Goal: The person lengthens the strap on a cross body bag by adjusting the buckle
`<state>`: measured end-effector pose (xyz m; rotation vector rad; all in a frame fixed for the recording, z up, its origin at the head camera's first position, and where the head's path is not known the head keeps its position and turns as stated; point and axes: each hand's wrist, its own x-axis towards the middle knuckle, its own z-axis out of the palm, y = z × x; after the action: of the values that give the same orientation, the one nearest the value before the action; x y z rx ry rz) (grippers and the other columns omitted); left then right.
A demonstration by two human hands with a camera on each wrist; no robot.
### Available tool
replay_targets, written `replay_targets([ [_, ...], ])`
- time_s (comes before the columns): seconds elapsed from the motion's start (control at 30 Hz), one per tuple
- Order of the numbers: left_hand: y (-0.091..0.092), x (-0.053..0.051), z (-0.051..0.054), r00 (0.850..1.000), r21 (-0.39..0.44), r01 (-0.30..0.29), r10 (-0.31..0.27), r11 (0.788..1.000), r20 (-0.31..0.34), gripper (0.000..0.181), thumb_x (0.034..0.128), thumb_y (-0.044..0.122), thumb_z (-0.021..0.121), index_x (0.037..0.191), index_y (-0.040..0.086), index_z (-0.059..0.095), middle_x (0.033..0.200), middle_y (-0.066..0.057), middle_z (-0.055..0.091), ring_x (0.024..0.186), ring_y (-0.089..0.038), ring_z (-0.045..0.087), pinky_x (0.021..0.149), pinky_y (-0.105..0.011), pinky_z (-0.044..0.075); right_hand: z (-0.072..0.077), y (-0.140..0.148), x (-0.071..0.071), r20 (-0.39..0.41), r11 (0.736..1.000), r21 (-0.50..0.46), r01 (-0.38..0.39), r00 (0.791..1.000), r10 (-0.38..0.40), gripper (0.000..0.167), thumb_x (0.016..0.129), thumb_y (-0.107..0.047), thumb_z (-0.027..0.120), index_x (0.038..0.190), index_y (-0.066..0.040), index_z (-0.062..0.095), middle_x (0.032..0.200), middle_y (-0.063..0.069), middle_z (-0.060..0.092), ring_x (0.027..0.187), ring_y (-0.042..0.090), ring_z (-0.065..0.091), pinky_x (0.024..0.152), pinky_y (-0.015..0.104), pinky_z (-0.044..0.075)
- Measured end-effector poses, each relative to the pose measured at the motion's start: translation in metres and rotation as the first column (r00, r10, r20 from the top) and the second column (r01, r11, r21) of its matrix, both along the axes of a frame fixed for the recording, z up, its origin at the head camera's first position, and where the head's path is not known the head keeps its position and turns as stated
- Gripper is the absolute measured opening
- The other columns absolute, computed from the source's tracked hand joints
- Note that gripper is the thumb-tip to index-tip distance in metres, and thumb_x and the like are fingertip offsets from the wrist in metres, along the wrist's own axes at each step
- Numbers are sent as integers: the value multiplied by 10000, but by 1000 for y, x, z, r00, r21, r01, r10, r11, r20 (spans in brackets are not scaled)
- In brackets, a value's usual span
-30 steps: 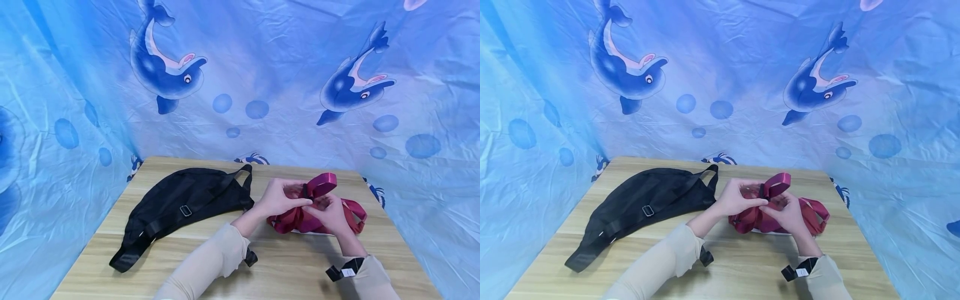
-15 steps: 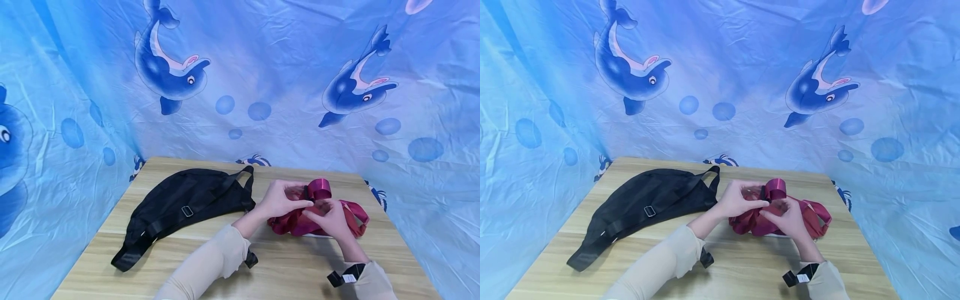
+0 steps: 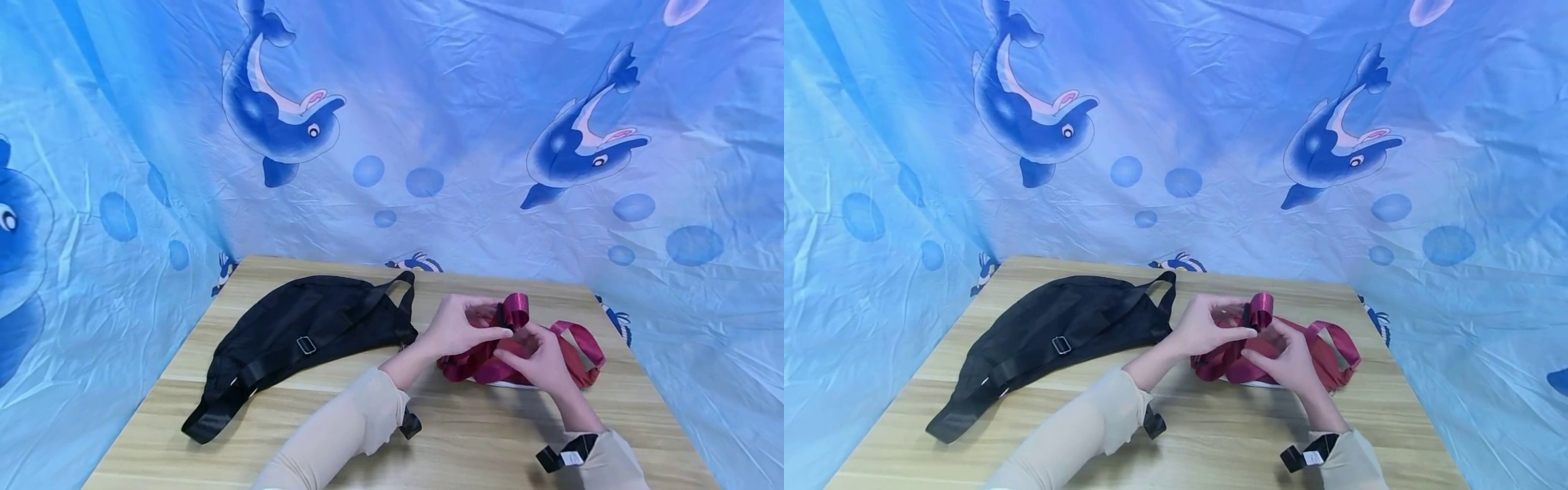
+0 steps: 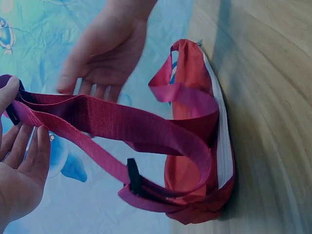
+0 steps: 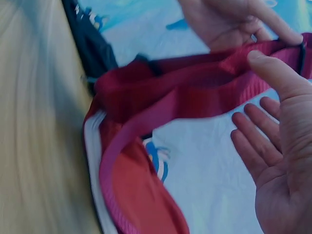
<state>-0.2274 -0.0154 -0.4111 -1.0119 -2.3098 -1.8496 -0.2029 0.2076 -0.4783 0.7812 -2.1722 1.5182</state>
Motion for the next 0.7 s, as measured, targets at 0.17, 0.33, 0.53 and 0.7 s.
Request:
replay_targets([
  [0.17, 3, 2, -1, 1000, 7, 17, -18, 1000, 12, 426, 878, 198, 898, 1280, 118, 783, 1085, -38, 837, 890, 40, 742, 808, -188, 628, 6, -5, 0, 3, 998, -55, 30, 1000, -29, 351, 800, 190, 803, 1105, 23, 756, 974, -193, 787, 848, -28, 744, 738, 142, 603],
  [0.33, 1, 3, 3, 1000, 8, -18, 18, 1000, 16, 423, 875, 206, 901, 1275, 132, 787, 1089, -37, 836, 875, 37, 740, 801, -184, 623, 2, -3, 2, -20, 998, -19, 59, 998, -60, 356, 766, 206, 820, 1065, 20, 768, 962, -120, 807, 851, -9, 752, 751, 136, 602],
  [0.53, 0, 4, 6, 999, 9, -36, 37, 999, -4, 427, 865, 213, 909, 1267, 132, 791, 1088, -49, 835, 880, 42, 730, 810, -176, 619, -6, 8, 5, -47, 980, 172, 97, 995, -90, 408, 744, 112, 899, 1087, -64, 766, 960, 6, 787, 908, -52, 700, 825, 70, 549],
  [0.7, 1, 3, 3, 1000, -10, -12, 12, 1000, 12, 419, 852, 204, 920, 1249, 152, 799, 1084, -5, 835, 918, 62, 729, 824, -186, 627, 16, 13, 0, -7, 991, 45, -123, 992, 124, 440, 886, 154, 737, 1312, 94, 645, 1209, -88, 757, 1119, -4, 704, 970, 121, 551],
])
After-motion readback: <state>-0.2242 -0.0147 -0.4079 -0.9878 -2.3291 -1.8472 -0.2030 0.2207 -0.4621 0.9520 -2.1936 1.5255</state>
